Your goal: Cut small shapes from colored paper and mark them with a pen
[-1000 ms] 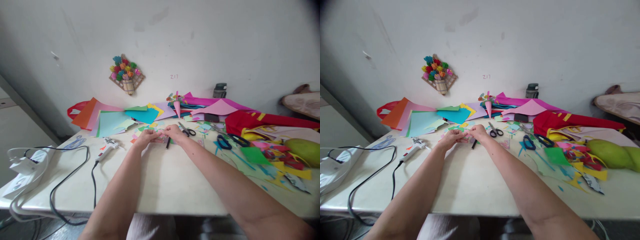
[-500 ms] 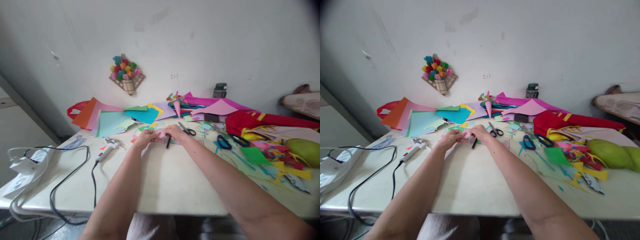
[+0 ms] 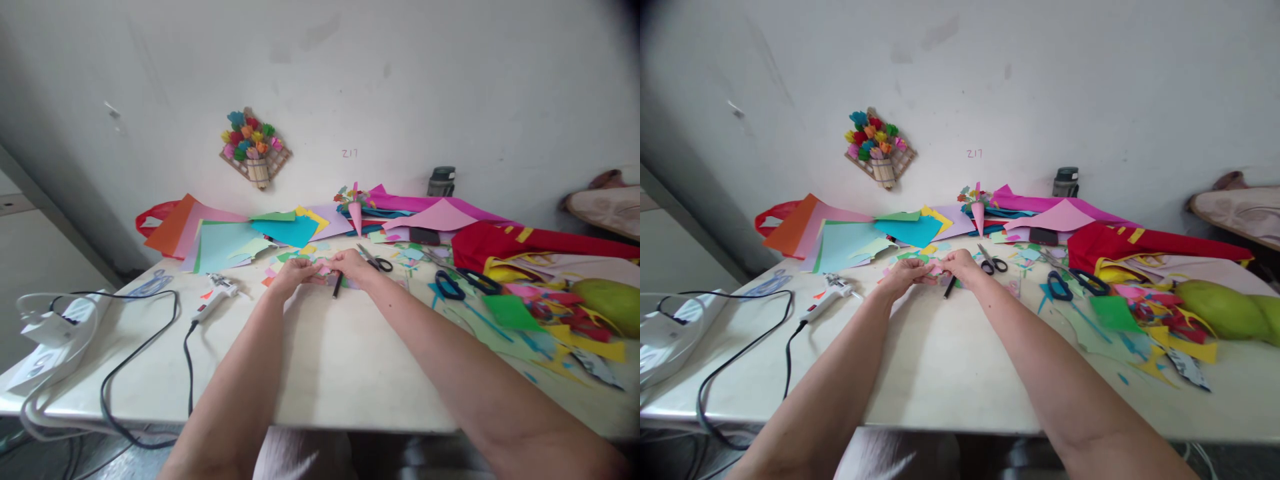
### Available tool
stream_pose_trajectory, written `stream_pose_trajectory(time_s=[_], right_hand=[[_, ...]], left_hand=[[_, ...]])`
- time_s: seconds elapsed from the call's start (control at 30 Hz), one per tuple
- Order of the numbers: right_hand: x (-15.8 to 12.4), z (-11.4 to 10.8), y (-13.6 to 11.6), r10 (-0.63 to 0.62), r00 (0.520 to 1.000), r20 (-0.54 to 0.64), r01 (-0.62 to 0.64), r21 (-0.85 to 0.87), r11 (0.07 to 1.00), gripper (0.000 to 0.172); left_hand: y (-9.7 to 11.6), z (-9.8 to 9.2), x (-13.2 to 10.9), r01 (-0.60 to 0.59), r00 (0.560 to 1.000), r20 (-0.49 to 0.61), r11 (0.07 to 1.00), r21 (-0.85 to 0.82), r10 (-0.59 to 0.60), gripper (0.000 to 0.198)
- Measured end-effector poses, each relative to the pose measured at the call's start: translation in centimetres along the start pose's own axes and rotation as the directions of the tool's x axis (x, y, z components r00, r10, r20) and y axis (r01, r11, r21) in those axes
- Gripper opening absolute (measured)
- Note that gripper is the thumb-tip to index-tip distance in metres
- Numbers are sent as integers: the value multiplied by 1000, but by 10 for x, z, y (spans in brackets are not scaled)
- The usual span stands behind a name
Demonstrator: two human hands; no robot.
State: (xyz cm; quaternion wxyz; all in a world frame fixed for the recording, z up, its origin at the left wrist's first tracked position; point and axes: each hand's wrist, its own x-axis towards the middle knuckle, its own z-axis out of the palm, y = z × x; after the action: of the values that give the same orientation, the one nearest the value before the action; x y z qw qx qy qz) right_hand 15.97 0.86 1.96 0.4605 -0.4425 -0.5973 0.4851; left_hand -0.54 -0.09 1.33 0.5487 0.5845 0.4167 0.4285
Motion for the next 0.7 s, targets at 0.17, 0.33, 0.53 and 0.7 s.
stream_pose_trajectory(time_s=[0.17,0.33,0.53,0.7], right_hand=[[-1,0,-1,1,1000,-12,-2,-20,1000,21],[-3,1,-4,-2,999,-33,-1,-93,996,22],[-4,0,-5,10,999,-37,-14,-111,994,23],[-3,1,-4,8,999,-40,-12,-105,994,22]], left_hand=[[1,2,-1,2,1000,5,1000,-11,-2,38],[1,1,0,6,1000,5,1000,-6,-6,37],[0,0,0,15,1000,18,1000,-1,-15,37],[0,1,0,2,1000,11,1000,-15,-1,38]])
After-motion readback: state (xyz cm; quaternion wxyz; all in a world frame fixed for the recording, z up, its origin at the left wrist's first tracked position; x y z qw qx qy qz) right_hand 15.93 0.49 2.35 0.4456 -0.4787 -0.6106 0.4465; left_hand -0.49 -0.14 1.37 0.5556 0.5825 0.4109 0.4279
